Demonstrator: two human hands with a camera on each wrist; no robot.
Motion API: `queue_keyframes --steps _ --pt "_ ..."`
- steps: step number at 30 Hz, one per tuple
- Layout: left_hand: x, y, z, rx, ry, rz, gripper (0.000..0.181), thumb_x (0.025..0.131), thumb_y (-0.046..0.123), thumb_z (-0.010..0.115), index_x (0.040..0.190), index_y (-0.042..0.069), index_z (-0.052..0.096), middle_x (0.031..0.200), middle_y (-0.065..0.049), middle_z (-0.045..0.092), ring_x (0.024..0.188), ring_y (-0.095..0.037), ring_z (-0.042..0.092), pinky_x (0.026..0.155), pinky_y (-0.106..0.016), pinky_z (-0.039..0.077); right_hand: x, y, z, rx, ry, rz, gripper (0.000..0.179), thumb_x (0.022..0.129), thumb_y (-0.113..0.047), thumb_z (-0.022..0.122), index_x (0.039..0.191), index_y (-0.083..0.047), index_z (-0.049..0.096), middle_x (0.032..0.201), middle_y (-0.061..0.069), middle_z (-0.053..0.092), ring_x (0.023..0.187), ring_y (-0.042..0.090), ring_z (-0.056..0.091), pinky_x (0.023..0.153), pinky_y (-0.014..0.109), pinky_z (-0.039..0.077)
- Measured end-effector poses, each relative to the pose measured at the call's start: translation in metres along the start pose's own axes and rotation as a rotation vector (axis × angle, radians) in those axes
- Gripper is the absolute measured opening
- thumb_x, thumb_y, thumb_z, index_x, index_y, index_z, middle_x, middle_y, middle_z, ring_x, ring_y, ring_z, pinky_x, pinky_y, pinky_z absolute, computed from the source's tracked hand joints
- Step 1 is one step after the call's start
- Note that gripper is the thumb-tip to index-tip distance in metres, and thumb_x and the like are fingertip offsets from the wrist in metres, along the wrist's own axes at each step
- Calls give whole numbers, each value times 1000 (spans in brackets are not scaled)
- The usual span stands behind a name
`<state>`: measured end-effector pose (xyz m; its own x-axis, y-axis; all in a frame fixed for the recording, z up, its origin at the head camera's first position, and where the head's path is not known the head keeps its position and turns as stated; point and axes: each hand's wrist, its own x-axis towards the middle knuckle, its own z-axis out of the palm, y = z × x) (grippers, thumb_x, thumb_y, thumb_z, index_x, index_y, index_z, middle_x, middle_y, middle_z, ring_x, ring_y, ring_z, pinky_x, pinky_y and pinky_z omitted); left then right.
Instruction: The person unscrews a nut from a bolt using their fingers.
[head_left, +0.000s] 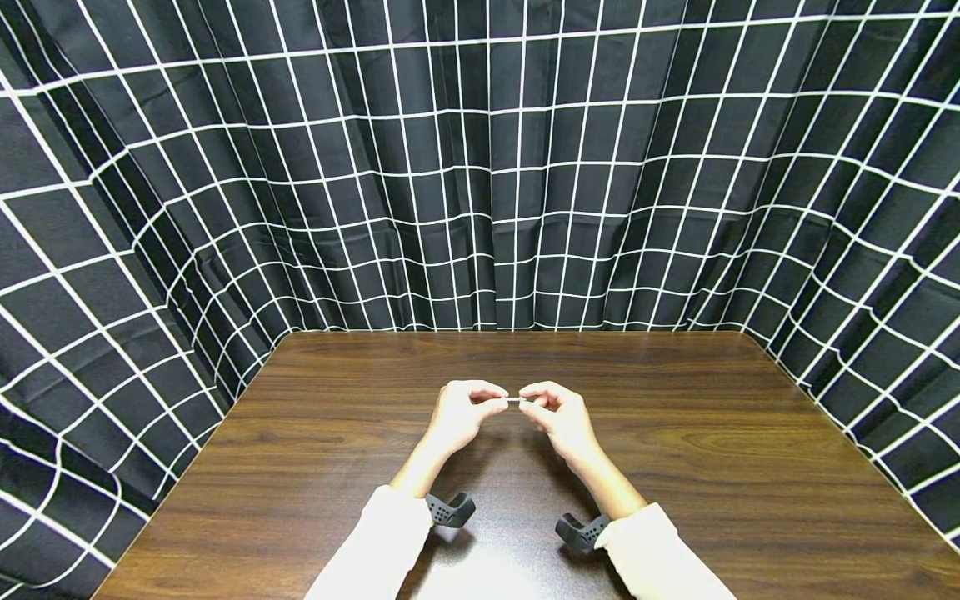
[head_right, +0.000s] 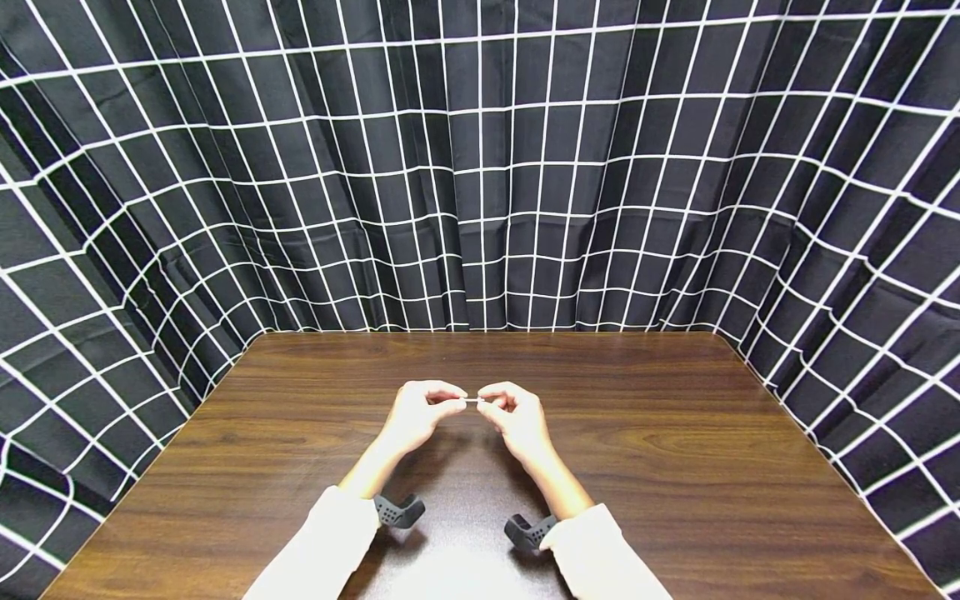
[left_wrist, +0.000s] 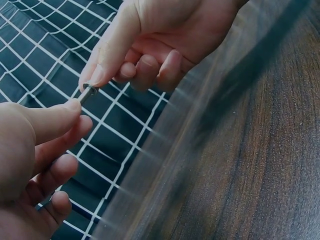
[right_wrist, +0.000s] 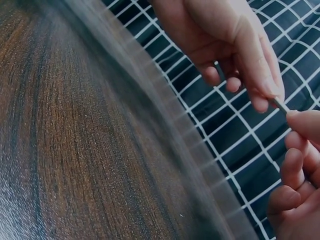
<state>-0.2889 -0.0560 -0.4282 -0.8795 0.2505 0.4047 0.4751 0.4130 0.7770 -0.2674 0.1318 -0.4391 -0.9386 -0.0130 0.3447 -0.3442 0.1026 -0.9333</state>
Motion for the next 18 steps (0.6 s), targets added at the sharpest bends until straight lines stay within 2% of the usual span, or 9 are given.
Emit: queue_keyframes --steps 5,9,12,14,16,18 --pt "0 0 0 5 -5 13 10 83 19 77 91 15 76 84 9 73 76 -6 66 69 -26 50 0 -2 0 -4 -28 1 26 81 4 72 106 7 66 65 -2 56 54 7 47 52 20 39" --pt "-1 0 1 11 -5 22 9 83 19 76 91 15 76 83 9 73 76 -6 66 69 -26 50 -1 -4 1 -27 -32 21 24 85 -2 71 107 6 67 64 -1 56 54 10 49 53 23 42" --pt "-1 0 1 6 -5 30 9 83 18 76 91 14 76 83 8 73 76 -6 66 69 -25 50 -2 -5 3 -64 -44 20 20 88 -6 70 105 5 68 62 3 56 53 11 50 52 26 44" --pt "-1 1 2 0 -6 36 8 83 17 76 91 13 76 83 7 73 76 -6 66 69 -25 50 -5 -17 4 -103 -63 26 18 90 -6 68 104 6 67 63 12 57 54 14 51 52 27 45" --pt "-1 1 2 0 -8 38 8 83 17 76 91 13 76 84 7 73 77 -6 66 70 -25 50 -5 -18 5 -134 -75 32 16 91 -7 67 102 5 68 65 18 58 53 14 50 51 27 45" --pt "0 1 3 4 -12 32 8 83 17 76 91 13 76 84 8 73 78 -5 66 70 -25 50 -5 -18 5 -158 -69 40 15 92 -9 66 100 4 69 66 19 58 53 15 51 52 27 45"
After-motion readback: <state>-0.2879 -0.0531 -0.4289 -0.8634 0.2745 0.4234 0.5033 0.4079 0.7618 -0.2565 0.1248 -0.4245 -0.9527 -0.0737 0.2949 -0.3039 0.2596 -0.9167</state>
